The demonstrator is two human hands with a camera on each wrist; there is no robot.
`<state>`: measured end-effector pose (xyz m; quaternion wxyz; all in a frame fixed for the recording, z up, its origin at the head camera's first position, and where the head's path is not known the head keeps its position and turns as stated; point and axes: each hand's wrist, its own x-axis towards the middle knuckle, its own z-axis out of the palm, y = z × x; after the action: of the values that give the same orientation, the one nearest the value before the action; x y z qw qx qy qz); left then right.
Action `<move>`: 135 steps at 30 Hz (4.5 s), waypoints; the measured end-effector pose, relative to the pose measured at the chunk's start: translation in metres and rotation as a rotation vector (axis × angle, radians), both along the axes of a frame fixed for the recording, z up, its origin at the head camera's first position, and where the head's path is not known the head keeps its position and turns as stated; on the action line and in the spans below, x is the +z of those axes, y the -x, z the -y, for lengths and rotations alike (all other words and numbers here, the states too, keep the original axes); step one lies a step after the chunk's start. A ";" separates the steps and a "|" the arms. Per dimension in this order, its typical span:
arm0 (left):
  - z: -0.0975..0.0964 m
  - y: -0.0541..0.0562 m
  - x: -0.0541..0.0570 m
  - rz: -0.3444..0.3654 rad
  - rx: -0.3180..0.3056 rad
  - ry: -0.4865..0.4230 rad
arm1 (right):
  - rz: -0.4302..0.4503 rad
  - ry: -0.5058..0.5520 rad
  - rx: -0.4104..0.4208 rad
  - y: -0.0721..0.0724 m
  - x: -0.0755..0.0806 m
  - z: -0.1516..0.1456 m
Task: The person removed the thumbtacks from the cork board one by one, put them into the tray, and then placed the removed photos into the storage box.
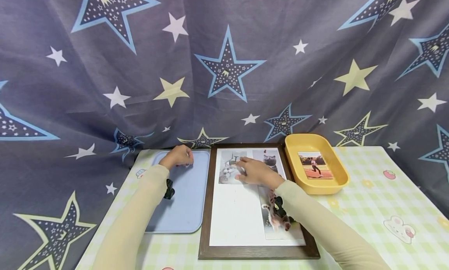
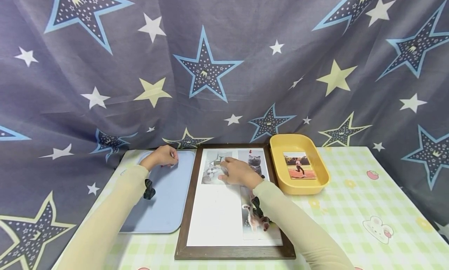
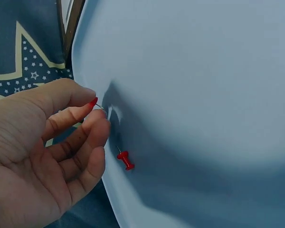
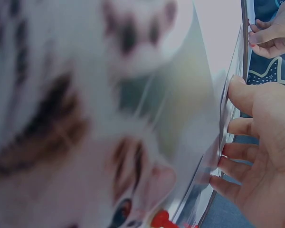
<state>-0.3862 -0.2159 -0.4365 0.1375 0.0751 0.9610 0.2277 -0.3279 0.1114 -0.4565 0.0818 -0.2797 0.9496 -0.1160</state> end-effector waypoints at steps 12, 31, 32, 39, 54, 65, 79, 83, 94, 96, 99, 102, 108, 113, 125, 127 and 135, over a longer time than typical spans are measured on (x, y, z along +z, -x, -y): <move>-0.005 0.002 -0.002 0.039 -0.007 0.036 | 0.006 -0.010 -0.004 -0.002 0.001 -0.001; -0.001 -0.009 0.000 0.071 0.058 -0.054 | -0.003 0.004 0.049 0.000 0.003 -0.002; 0.000 -0.009 0.000 0.071 0.058 -0.050 | -0.005 0.006 0.056 0.000 0.003 -0.002; -0.002 -0.009 0.001 0.055 0.038 -0.020 | -0.004 -0.004 0.066 0.001 0.003 -0.002; -0.009 -0.007 0.005 0.075 0.063 0.056 | -0.035 -0.017 0.066 0.000 0.003 -0.002; -0.008 -0.007 0.006 0.119 0.074 0.020 | -0.028 -0.023 0.060 0.001 0.002 -0.001; -0.015 -0.004 0.012 -0.017 0.045 -0.036 | -0.022 -0.010 0.064 0.001 0.002 0.000; -0.023 -0.003 0.016 -0.035 0.052 -0.155 | -0.016 -0.013 0.064 0.001 0.004 0.000; -0.052 -0.001 0.025 0.100 0.142 -0.421 | -0.008 -0.014 0.057 -0.001 0.006 -0.001; -0.054 0.007 0.017 0.142 0.141 -0.462 | -0.007 -0.007 0.057 -0.001 0.005 -0.001; -0.063 0.009 0.015 0.195 0.191 -0.476 | -0.007 -0.005 0.059 0.000 0.005 -0.001; -0.076 0.001 0.024 0.230 0.252 -0.477 | -0.007 -0.006 0.059 0.000 0.004 -0.001; -0.085 -0.001 0.027 0.302 0.305 -0.551 | -0.018 -0.013 0.057 0.000 0.004 -0.002; -0.088 0.003 0.023 0.341 0.317 -0.594 | -0.018 -0.014 0.063 0.001 0.004 -0.002; -0.099 0.005 0.020 0.379 0.336 -0.610 | -0.026 0.001 0.071 0.001 0.003 -0.002; -0.100 0.005 0.021 0.377 0.332 -0.610 | -0.029 0.005 0.073 0.002 0.003 -0.002; -0.106 0.008 0.021 0.384 0.352 -0.607 | -0.043 -0.005 0.078 0.003 0.004 -0.002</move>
<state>-0.3943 -0.1104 -0.4159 0.2452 -0.0975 0.8051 0.5313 -0.3307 0.1131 -0.4529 0.0666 -0.3186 0.9398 -0.1045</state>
